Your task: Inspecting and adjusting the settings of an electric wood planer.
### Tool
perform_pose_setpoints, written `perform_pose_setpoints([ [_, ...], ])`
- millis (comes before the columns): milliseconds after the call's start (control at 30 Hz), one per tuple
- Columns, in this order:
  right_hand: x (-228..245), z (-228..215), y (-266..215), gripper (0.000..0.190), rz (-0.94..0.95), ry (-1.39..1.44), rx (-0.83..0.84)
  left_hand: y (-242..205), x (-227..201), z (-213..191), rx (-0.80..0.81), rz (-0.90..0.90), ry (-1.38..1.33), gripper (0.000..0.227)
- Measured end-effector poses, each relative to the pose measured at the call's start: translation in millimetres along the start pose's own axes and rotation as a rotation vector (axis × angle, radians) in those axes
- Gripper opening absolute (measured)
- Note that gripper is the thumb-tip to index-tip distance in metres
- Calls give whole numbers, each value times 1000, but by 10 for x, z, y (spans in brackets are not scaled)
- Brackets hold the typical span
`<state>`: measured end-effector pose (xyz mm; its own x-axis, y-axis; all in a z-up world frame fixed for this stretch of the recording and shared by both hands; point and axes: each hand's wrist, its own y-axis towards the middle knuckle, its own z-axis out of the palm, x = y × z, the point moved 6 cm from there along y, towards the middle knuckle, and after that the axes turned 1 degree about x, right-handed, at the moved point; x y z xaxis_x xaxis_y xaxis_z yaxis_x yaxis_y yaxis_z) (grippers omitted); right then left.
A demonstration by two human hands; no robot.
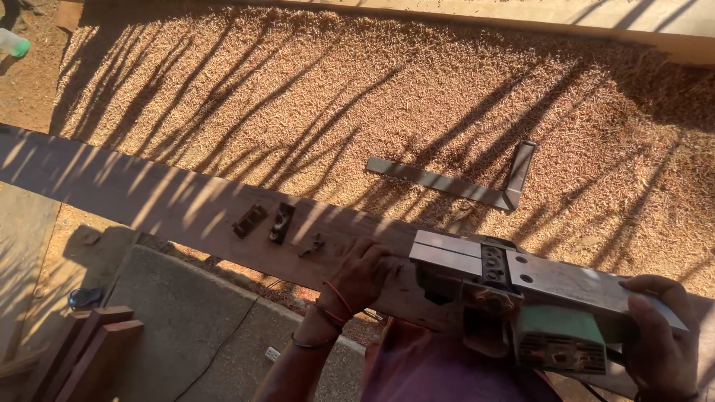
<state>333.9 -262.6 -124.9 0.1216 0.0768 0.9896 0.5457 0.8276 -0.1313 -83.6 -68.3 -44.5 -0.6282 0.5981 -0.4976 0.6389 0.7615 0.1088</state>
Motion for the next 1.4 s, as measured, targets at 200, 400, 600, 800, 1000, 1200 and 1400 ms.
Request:
perform_pose_setpoints([
  [200, 73, 12, 30, 35, 56, -80, 24, -532, 439, -442, -419, -9, 644, 31],
  [400, -159, -55, 47, 38, 111, -100, -4, -588, 737, -470, -386, -346, 441, 54],
  [600, -359, -161, 28, 35, 40, 81, 26, -606, 982, -237, -523, -271, 422, 31],
  [800, -282, -145, -13, 36, 112, 74, -8, -584, 1275, -348, -571, -422, 440, 23],
  [1000, 85, -25, -59, 33, -223, -322, 28, -798, 228, -133, -565, -133, 242, 51],
  [1200, 109, 39, -104, 34, 25, -127, -25, -731, -117, 500, -234, 11, 39, 57],
  [1400, 74, 54, -89, 31, 49, -51, -32, -622, -60, 472, -261, 59, 35, 29],
])
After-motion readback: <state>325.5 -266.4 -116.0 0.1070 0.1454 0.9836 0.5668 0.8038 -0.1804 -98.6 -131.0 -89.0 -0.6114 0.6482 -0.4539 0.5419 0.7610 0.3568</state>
